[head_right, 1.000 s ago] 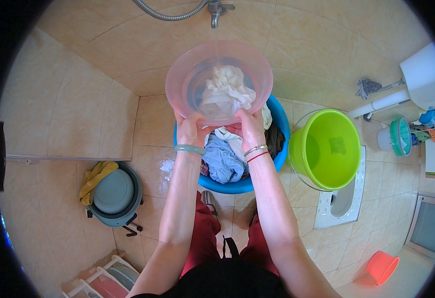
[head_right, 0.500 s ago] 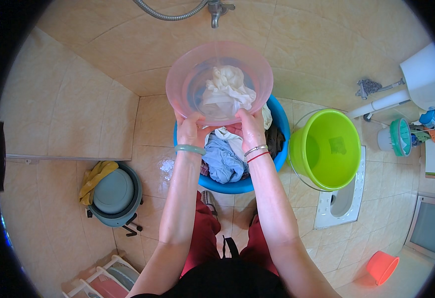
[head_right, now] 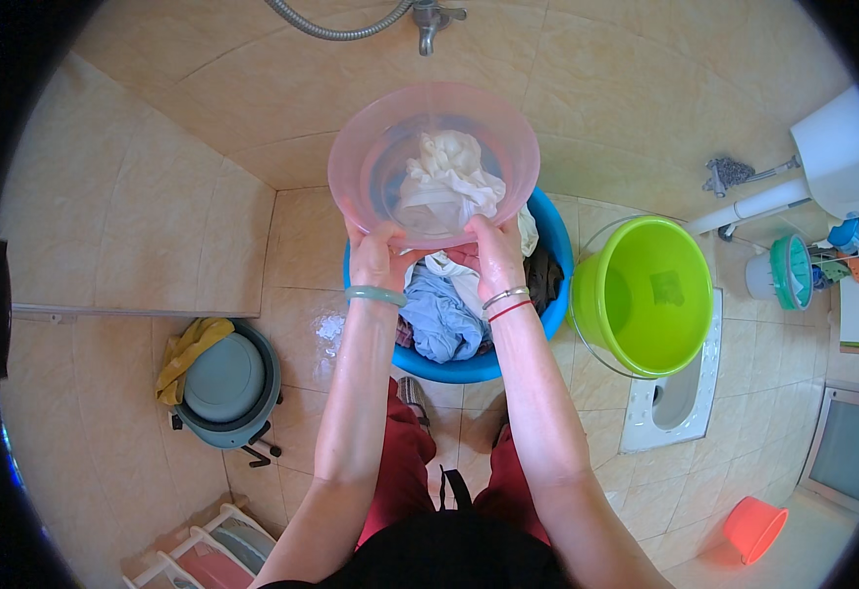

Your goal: The person transfers various pieces of clothing from a green bucket into a blue basin. They then fill a pink bowl with water from a wall-mounted tap and pour it over the clothes in the blue basin. Finally, the person begins to agitate the clothes in the water by hand.

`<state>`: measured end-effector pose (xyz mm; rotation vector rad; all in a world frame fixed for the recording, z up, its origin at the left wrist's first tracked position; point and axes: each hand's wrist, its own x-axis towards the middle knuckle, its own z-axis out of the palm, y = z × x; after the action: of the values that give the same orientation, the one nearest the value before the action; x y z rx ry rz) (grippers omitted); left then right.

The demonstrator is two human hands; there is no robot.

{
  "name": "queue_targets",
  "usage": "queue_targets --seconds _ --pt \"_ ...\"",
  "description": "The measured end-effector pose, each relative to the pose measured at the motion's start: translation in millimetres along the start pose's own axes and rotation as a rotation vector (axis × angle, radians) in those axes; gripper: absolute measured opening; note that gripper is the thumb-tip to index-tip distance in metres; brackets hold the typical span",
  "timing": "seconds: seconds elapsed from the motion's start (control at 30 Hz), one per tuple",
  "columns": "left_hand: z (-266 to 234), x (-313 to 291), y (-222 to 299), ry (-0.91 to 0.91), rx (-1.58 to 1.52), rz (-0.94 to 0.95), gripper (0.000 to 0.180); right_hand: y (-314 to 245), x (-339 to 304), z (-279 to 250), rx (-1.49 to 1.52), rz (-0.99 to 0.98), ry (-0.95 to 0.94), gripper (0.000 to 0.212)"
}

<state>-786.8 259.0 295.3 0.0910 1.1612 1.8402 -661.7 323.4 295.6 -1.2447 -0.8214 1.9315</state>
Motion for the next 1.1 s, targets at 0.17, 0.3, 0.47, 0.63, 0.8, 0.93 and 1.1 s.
queue_targets --seconds 0.17,0.3,0.47,0.63,0.8,0.93,1.1 --pt "-1.3 0.6 0.5 -0.017 0.009 0.008 0.08 0.7 0.0 -0.1 0.0 0.002 0.001 0.052" --pt "-1.7 1.0 -0.1 -0.011 0.005 0.007 0.08 1.7 1.1 -0.5 0.0 0.002 0.003 0.052" --pt "-1.3 0.2 0.5 -0.015 -0.001 0.005 0.079 1.7 1.5 -0.8 -0.003 0.007 -0.003 0.053" --pt "-1.7 0.5 0.1 -0.018 -0.009 0.009 0.078 1.5 1.0 -0.3 -0.001 0.005 0.005 0.053" --pt "-2.5 2.3 -1.0 -0.019 -0.017 0.006 0.078 0.5 0.4 0.9 -0.002 0.003 0.01 0.054" --pt "-3.0 3.2 -1.8 -0.024 -0.016 0.008 0.078 1.2 1.4 0.7 0.002 0.005 0.013 0.053" --pt "-2.1 2.7 -2.2 -0.023 -0.026 0.014 0.079 0.3 2.0 1.2 -0.004 0.002 0.015 0.052"
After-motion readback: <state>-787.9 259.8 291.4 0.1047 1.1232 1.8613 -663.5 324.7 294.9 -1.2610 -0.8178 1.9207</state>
